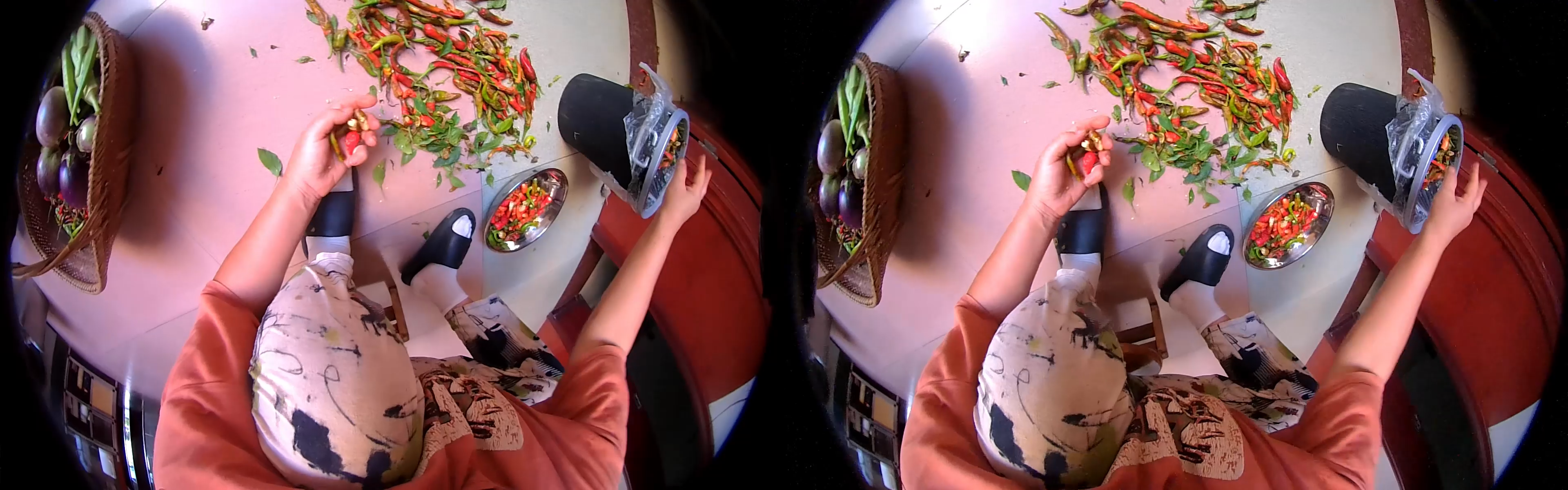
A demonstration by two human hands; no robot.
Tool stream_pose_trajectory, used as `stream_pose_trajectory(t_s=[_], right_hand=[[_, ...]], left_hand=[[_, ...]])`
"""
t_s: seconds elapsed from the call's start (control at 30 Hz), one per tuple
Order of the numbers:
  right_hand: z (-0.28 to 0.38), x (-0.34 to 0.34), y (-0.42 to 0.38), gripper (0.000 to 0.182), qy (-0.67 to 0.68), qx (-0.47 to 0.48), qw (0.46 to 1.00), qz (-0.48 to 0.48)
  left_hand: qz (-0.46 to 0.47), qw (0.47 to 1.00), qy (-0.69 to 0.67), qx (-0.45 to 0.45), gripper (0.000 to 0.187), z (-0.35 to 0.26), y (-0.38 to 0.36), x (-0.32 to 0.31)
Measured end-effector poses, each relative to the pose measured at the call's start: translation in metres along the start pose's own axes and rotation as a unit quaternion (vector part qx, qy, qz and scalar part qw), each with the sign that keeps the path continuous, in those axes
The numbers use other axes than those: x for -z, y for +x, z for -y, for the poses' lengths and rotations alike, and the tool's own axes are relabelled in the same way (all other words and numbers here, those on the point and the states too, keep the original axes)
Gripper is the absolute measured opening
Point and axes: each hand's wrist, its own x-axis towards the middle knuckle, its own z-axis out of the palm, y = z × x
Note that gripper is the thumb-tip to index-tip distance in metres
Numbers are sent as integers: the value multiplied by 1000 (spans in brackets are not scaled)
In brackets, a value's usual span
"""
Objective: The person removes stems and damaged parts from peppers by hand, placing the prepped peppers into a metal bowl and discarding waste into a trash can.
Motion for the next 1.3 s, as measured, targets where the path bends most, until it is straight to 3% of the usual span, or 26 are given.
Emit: stream_pose_trajectory(t_s=[0.03,0.07,0.1,0.17,0.2,0.23,0.33,0.37,0.43,0.67,0.73,0.77,0.8,0.9,0.93,1.0,1.13,1.3], right_hand=[[56,13,-6,34,60,28,997,-25],[76,-1,-20,24,325,-116,938,0],[120,-2,-37,13,371,-137,918,28],[170,-35,-82,10,381,-109,900,184],[207,-37,-106,10,459,-188,804,329],[224,-58,-132,13,490,-69,782,378],[259,-85,-185,15,294,57,832,468],[258,-90,-196,15,295,58,830,470],[260,-98,-206,18,186,121,898,380],[252,-99,-206,21,195,183,904,335],[248,-91,-199,22,390,-57,816,424],[242,-92,-202,21,481,-194,707,482],[242,-87,-199,21,480,-193,707,483],[240,-63,-189,26,615,-411,480,472],[241,-59,-188,26,614,-412,481,472],[245,-54,-189,27,687,-453,337,458],[260,-44,-194,27,717,-439,319,438],[268,-42,-196,26,728,-336,399,444]], left_hand=[[-16,999,-16,23,30,1,2,5],[-46,998,-1,31,30,4,4,9],[-71,996,16,43,31,8,5,11],[-95,993,36,53,31,9,7,11],[-108,990,71,53,31,10,6,7],[-121,986,107,52,31,10,5,4],[-79,986,133,59,27,5,0,3],[-82,986,132,59,27,5,-3,4],[-72,986,137,63,27,3,-3,4],[-75,989,118,54,20,13,3,-6],[-61,987,138,48,19,13,4,-7],[-62,988,136,47,19,12,4,-6],[-39,986,154,57,19,10,3,-6],[-35,977,200,71,18,9,3,-16],[-58,969,228,73,17,10,3,-21],[-72,957,270,83,16,11,2,-28],[-84,946,301,87,15,13,-2,-40],[-42,981,168,86,17,9,-2,-34]])
